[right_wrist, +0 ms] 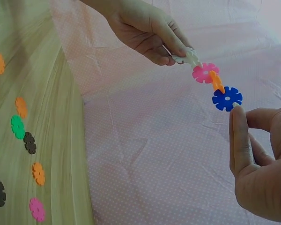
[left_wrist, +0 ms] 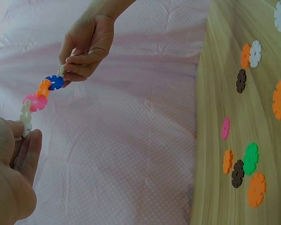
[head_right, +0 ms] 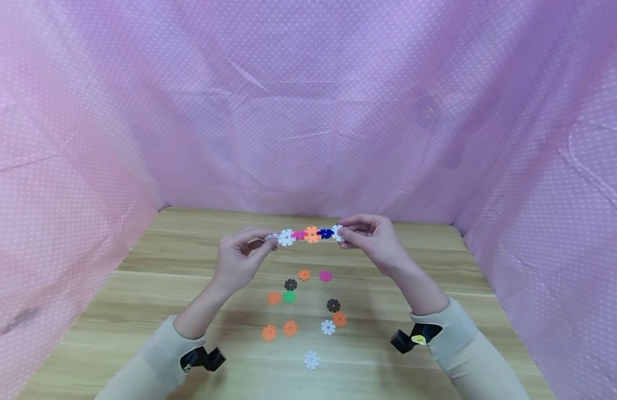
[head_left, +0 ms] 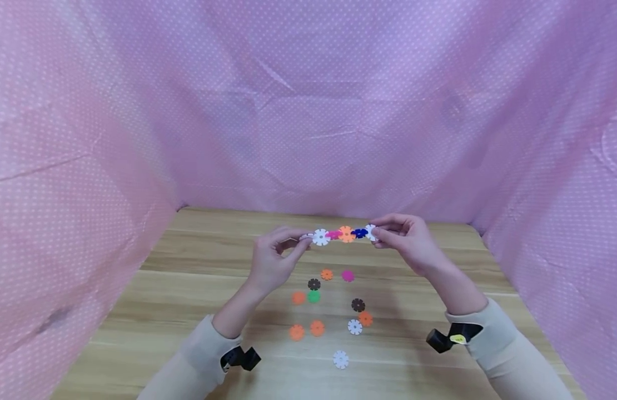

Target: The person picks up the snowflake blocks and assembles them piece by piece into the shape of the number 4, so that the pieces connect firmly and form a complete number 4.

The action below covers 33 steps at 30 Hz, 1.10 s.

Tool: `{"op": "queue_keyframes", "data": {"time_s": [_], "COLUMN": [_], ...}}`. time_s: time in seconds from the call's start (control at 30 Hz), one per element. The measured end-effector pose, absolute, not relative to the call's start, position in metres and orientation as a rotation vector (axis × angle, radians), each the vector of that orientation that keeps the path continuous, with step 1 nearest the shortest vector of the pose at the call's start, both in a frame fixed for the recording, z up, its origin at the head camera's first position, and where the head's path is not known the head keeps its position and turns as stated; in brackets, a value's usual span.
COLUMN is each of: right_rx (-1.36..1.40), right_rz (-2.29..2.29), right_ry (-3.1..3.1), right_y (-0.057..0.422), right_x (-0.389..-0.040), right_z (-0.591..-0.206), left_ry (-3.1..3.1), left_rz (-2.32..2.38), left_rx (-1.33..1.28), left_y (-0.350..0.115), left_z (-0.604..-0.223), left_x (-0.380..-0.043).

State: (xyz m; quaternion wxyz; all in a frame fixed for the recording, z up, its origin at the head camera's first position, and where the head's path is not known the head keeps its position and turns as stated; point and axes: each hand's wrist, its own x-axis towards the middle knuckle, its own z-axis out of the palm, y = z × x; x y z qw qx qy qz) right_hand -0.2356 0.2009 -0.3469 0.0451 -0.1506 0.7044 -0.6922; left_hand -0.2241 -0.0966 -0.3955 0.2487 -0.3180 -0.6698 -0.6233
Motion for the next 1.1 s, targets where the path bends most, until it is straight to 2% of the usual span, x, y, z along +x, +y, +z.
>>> {"op": "queue_keyframes", "data": {"time_s": [1.1], "right_rx": [-0.431], "right_rz": [-2.178], "right_ry": [2.133], "right_y": [0.2012], "right_x": [-0.2296], "right_z": [-0.3478], "left_ry": [-1.827], "left_rz": [-1.694], "left_rx": [-0.861], "left_y": [-0.0871], "left_z": [-0.3928], "left_x": [-0.217]}}
